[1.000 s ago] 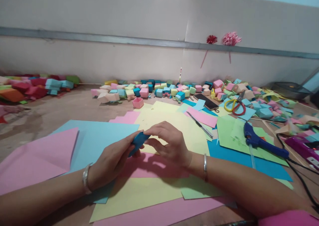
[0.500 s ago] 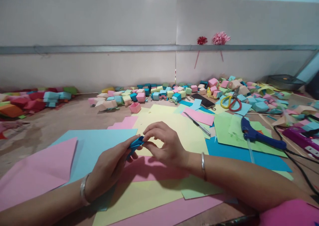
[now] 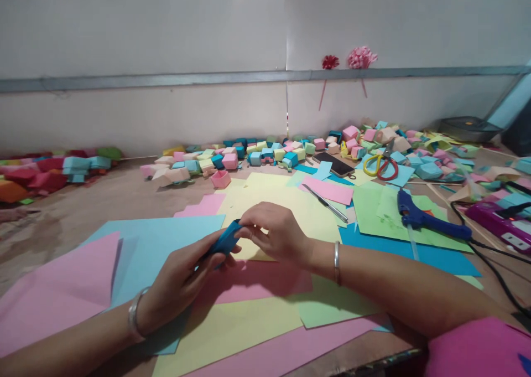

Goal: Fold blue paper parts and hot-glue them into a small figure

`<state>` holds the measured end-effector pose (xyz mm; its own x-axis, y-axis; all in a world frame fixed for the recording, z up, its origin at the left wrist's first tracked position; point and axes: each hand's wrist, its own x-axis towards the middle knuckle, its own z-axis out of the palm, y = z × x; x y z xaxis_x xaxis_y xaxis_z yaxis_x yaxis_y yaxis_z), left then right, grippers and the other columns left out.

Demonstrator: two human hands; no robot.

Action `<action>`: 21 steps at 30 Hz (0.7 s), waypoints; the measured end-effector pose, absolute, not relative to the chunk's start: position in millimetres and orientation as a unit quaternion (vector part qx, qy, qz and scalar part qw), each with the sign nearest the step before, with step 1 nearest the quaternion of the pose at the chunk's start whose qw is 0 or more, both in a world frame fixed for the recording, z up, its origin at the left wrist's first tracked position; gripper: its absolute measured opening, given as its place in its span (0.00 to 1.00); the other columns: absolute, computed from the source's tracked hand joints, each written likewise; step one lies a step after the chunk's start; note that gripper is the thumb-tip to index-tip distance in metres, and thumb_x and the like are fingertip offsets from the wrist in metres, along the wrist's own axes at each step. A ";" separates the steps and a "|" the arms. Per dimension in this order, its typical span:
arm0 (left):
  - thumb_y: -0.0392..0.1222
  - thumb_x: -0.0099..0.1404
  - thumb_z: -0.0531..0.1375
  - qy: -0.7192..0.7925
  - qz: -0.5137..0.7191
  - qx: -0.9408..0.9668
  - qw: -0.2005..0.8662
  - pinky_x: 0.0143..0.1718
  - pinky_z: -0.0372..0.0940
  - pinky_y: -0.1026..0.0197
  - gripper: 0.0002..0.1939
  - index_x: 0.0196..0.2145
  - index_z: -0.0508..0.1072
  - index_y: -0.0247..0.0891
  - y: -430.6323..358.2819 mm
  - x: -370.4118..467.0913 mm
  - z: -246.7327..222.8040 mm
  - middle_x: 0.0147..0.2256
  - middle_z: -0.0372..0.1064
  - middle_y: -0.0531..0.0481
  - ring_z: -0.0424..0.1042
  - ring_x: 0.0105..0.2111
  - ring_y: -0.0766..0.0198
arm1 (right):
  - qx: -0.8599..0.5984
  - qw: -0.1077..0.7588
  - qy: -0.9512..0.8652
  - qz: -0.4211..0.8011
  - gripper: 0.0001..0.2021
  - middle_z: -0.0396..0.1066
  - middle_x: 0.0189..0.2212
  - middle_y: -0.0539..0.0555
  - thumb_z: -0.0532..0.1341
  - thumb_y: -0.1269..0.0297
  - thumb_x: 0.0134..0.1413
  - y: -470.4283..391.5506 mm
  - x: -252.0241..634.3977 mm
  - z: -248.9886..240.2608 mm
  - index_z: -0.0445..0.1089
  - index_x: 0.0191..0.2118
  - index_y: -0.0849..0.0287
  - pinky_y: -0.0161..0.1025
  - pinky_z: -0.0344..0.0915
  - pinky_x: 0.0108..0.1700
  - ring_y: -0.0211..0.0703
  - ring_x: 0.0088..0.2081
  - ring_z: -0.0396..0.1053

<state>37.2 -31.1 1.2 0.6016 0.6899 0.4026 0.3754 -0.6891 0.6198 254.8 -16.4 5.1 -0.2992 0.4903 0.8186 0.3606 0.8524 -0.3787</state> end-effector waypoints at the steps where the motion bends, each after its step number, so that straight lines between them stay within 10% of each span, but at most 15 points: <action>1: 0.37 0.70 0.52 0.310 0.322 0.858 0.256 0.36 0.68 0.68 0.18 0.56 0.63 0.44 -30.5 37.3 0.9 0.36 0.77 0.54 0.76 0.31 0.69 | -0.267 0.529 -0.803 0.060 0.04 0.75 0.28 0.55 0.61 0.67 0.58 -16.6 255.4 5.5 0.71 0.33 0.59 0.37 0.69 0.35 0.40 0.32 0.72; 21: 0.39 0.70 0.53 0.329 0.319 0.800 0.387 0.34 0.69 0.66 0.11 0.44 0.72 0.37 -31.0 40.8 1.7 0.33 0.78 0.50 0.77 0.31 0.66 | -0.305 0.568 -0.749 0.153 0.05 0.74 0.27 0.53 0.64 0.69 0.51 -21.0 251.5 0.7 0.69 0.27 0.59 0.38 0.70 0.36 0.39 0.31 0.71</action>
<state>40.8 -31.0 1.7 0.5800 0.7735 0.2557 0.2803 -0.4842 0.8289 251.5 -21.0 0.7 -0.1683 0.6306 0.7577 0.2837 0.7671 -0.5754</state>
